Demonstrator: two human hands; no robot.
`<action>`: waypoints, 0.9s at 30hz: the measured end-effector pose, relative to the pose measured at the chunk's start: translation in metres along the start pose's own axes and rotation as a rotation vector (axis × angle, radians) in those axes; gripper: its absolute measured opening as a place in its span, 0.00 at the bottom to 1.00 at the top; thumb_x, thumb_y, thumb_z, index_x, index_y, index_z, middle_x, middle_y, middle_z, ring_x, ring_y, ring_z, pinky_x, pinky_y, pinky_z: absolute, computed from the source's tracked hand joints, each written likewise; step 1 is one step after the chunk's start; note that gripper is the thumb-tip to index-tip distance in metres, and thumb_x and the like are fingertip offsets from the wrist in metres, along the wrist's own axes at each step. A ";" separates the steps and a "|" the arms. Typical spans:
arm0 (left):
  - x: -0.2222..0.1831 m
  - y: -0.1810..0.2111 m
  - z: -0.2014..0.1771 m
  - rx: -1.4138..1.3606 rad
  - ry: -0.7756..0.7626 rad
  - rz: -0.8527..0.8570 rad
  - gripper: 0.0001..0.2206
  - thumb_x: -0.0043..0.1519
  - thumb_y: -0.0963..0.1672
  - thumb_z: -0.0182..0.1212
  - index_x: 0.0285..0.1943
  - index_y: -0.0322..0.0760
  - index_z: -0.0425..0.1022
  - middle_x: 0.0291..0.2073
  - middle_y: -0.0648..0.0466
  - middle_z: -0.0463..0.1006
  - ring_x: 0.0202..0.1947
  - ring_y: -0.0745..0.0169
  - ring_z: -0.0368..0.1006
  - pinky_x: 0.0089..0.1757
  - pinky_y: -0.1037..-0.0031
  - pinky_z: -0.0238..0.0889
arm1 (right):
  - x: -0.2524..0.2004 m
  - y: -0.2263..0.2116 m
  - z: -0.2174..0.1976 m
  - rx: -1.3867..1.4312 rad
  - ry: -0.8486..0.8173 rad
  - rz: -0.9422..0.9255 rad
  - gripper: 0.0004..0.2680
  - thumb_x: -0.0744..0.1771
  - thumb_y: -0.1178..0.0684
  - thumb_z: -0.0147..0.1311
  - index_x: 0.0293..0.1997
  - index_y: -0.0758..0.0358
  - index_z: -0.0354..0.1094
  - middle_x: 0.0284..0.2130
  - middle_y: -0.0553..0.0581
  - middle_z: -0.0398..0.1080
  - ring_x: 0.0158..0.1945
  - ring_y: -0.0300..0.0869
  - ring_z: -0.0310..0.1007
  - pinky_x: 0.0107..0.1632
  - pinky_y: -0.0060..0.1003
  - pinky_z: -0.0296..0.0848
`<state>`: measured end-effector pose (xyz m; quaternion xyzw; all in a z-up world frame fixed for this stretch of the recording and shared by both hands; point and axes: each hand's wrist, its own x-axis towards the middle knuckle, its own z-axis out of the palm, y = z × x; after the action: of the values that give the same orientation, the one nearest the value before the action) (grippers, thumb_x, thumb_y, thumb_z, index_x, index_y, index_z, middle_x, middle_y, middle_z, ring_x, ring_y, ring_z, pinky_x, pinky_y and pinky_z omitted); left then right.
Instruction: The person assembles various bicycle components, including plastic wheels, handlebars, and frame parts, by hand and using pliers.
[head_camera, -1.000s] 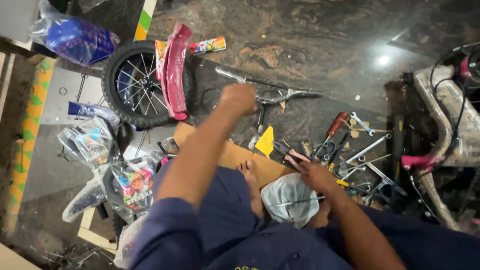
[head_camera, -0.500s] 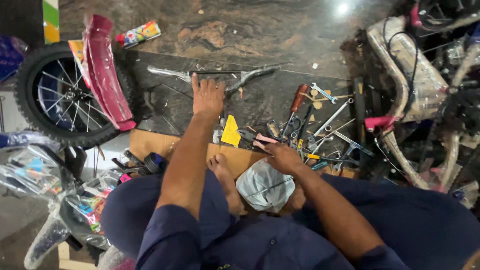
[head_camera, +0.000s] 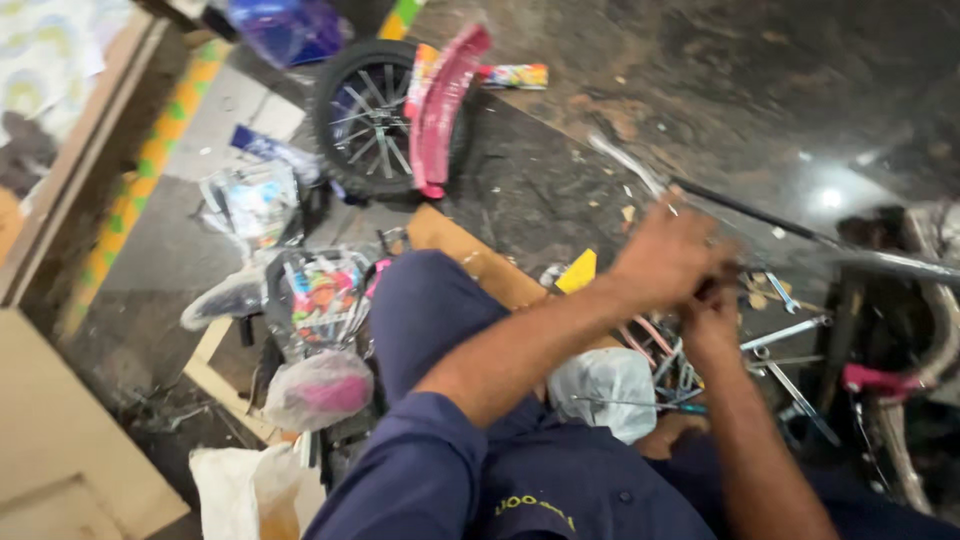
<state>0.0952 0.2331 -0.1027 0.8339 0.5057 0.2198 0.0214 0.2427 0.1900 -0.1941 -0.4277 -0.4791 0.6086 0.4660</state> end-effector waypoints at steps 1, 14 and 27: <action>-0.007 0.011 -0.008 0.016 0.011 -0.006 0.18 0.54 0.47 0.57 0.55 0.54 0.78 0.46 0.50 0.77 0.53 0.50 0.72 0.66 0.42 0.47 | -0.005 -0.011 0.006 -0.018 0.083 0.068 0.19 0.70 0.53 0.56 0.68 0.65 0.58 0.58 0.57 0.67 0.57 0.40 0.69 0.56 0.37 0.70; -0.098 -0.051 -0.167 -0.329 0.181 -0.340 0.13 0.57 0.47 0.71 0.49 0.43 0.80 0.42 0.52 0.83 0.43 0.50 0.80 0.44 0.63 0.72 | -0.029 0.057 -0.026 -0.016 0.302 0.494 0.09 0.69 0.48 0.57 0.33 0.56 0.62 0.18 0.45 0.61 0.17 0.34 0.58 0.20 0.33 0.58; -0.234 -0.298 -0.045 -0.226 0.195 -1.101 0.24 0.55 0.50 0.73 0.52 0.30 0.73 0.39 0.40 0.80 0.41 0.43 0.78 0.44 0.58 0.70 | 0.007 0.099 -0.004 -0.198 0.166 0.820 0.13 0.69 0.47 0.57 0.29 0.63 0.64 0.18 0.52 0.61 0.18 0.40 0.58 0.22 0.38 0.58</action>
<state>-0.2625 0.1710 -0.2198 0.4157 0.8388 0.3049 0.1752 0.2298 0.1874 -0.2927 -0.6728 -0.2867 0.6580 0.1793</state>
